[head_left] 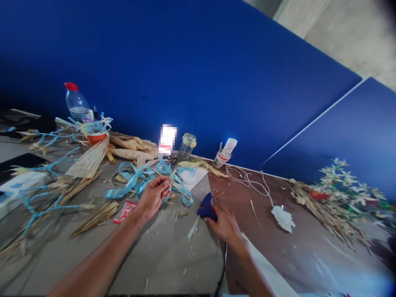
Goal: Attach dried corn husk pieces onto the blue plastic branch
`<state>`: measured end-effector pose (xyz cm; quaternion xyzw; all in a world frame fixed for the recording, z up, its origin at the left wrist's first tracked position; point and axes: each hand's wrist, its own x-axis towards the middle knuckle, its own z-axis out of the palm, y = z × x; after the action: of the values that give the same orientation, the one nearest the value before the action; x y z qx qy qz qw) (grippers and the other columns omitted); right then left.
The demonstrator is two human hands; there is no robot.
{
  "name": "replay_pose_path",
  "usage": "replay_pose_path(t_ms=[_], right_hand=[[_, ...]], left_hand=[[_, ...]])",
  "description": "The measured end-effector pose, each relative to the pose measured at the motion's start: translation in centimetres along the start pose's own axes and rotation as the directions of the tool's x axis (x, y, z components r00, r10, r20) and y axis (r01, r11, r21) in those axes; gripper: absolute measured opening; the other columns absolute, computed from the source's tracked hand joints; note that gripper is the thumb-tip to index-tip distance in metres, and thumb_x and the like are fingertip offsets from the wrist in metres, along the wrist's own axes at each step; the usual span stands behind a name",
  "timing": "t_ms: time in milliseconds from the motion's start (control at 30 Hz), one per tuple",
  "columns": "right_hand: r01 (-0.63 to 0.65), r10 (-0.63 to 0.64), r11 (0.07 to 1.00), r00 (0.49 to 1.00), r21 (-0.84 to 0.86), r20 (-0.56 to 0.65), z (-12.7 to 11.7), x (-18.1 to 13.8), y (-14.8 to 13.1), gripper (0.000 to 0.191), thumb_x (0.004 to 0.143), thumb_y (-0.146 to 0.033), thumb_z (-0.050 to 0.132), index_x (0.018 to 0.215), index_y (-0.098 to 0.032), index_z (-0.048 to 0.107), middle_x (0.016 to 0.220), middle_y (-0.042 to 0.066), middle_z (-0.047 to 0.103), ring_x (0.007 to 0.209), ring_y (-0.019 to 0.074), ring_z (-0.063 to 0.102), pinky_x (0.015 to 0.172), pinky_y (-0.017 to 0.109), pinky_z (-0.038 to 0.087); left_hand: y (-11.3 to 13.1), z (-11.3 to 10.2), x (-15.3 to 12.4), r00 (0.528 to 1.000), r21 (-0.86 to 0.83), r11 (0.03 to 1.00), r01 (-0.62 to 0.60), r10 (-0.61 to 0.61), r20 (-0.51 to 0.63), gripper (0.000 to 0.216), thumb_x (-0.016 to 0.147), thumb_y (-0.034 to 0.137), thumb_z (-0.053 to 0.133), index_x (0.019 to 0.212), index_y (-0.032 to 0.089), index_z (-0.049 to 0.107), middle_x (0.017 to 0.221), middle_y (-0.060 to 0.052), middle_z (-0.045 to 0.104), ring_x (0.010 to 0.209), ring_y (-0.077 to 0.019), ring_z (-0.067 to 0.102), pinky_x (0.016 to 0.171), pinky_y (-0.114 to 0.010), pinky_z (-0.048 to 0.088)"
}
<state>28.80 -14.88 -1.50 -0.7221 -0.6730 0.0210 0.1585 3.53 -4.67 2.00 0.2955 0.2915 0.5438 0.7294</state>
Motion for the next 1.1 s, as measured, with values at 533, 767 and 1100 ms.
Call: replay_pose_path(t_ms=[533,767,1100], right_hand=[[-0.070,0.056,0.363,0.997,0.929,0.053,0.9,8.5,-12.8,0.013,0.070,-0.028,0.057,0.077,-0.018,0.061,0.065,-0.002,0.061,0.052,0.0110,0.054,0.054,0.024,0.046],[-0.024,0.144,0.331,0.989,0.943,-0.025,1.5,8.1,-13.2,0.015,0.075,-0.032,0.056,0.078,-0.017,0.059,0.063,-0.003,0.057,0.053,0.0099,0.050,0.054,0.023,0.044],[0.442,-0.188,0.643,0.882,0.625,-0.431,0.2,7.4,-12.7,0.024,0.086,-0.015,0.046,0.100,-0.021,0.066,0.091,0.007,0.057,0.086,0.0167,0.057,0.077,0.031,0.049]], left_hand=[[-0.4,0.2,0.0,0.997,0.030,0.997,0.071,-0.070,-0.016,0.030,0.054,0.025,0.084,0.073,0.013,0.065,0.057,0.004,0.054,0.047,-0.0035,0.044,0.050,-0.018,0.043],[-0.6,0.2,0.2,0.999,0.083,0.997,-0.003,0.007,-0.045,0.027,0.056,0.028,0.082,0.071,0.014,0.065,0.056,0.005,0.053,0.046,-0.0034,0.039,0.047,-0.018,0.037],[-1.6,-0.5,0.4,1.000,0.164,0.986,-0.023,0.020,0.017,0.027,0.058,0.033,0.081,0.072,0.014,0.067,0.060,0.003,0.055,0.051,-0.0067,0.045,0.051,-0.021,0.038]])
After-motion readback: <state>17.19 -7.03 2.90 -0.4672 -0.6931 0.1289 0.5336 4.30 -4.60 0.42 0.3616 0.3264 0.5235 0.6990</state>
